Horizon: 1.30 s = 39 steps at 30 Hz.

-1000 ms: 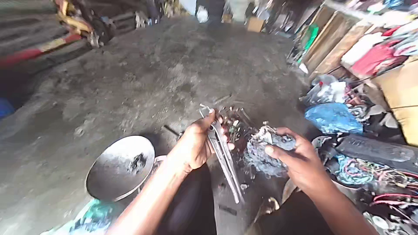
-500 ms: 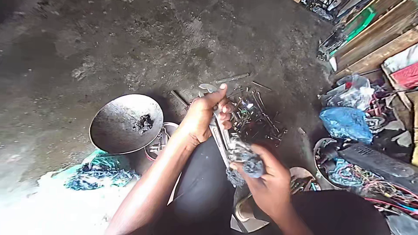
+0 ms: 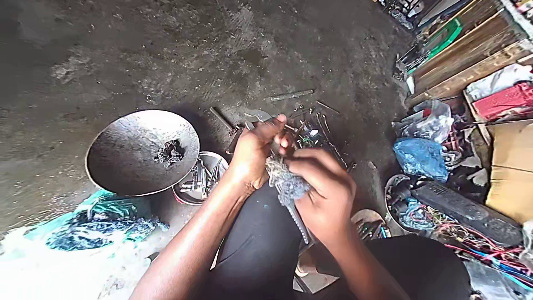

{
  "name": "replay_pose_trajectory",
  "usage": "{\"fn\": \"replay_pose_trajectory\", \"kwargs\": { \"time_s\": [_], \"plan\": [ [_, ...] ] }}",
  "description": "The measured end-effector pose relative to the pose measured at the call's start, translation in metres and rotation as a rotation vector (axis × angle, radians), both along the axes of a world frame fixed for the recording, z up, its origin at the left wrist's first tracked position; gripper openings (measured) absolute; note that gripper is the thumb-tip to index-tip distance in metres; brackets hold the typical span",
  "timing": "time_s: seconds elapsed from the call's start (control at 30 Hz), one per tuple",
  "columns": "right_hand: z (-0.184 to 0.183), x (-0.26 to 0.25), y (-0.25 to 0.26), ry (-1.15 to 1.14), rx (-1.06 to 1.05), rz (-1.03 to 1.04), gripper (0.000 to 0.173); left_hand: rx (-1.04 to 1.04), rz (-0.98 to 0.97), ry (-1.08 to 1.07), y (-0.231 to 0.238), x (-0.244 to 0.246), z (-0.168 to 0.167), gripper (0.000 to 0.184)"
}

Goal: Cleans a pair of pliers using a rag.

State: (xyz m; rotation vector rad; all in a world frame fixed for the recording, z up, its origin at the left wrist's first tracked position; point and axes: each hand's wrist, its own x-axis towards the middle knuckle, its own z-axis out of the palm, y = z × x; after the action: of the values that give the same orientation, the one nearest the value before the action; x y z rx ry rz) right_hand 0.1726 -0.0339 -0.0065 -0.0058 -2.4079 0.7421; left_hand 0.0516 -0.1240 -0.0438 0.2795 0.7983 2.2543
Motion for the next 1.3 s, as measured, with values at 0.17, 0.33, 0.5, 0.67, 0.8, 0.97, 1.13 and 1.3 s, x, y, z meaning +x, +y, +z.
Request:
{"fn": "replay_pose_trajectory", "kwargs": {
  "time_s": [0.17,0.33,0.5,0.67,0.8,0.97,1.13,1.3],
  "plan": [
    [-0.014,0.097,-0.009,-0.169,-0.069,-0.072,0.008,0.087,0.044,-0.032,-0.005,-0.005,0.001,0.032],
    [-0.015,0.075,-0.01,-0.107,-0.013,0.033,0.008,0.138,-0.036,0.043,-0.009,-0.006,0.003,0.032],
    [-0.003,-0.006,-0.017,0.021,0.136,0.033,0.013,0.17,-0.051,-0.045,-0.012,0.0,-0.009,0.038],
    [-0.023,0.1,-0.01,-0.136,0.059,-0.003,0.011,0.168,0.028,0.0,-0.011,0.002,-0.006,0.034],
    [-0.023,0.14,0.005,-0.212,0.005,0.069,0.011,0.173,0.036,0.079,-0.006,0.004,0.0,0.033],
    [-0.007,0.147,0.026,-0.35,-0.273,-0.108,0.037,0.207,0.013,-0.014,-0.004,0.005,-0.005,0.031],
    [-0.022,0.146,0.032,-0.583,-0.698,0.077,0.03,0.228,0.02,-0.006,-0.003,0.006,-0.005,0.033],
    [-0.028,0.141,0.018,-0.378,-0.285,-0.021,0.022,0.3,0.005,0.078,0.002,0.008,-0.004,0.033]
  ]
}}
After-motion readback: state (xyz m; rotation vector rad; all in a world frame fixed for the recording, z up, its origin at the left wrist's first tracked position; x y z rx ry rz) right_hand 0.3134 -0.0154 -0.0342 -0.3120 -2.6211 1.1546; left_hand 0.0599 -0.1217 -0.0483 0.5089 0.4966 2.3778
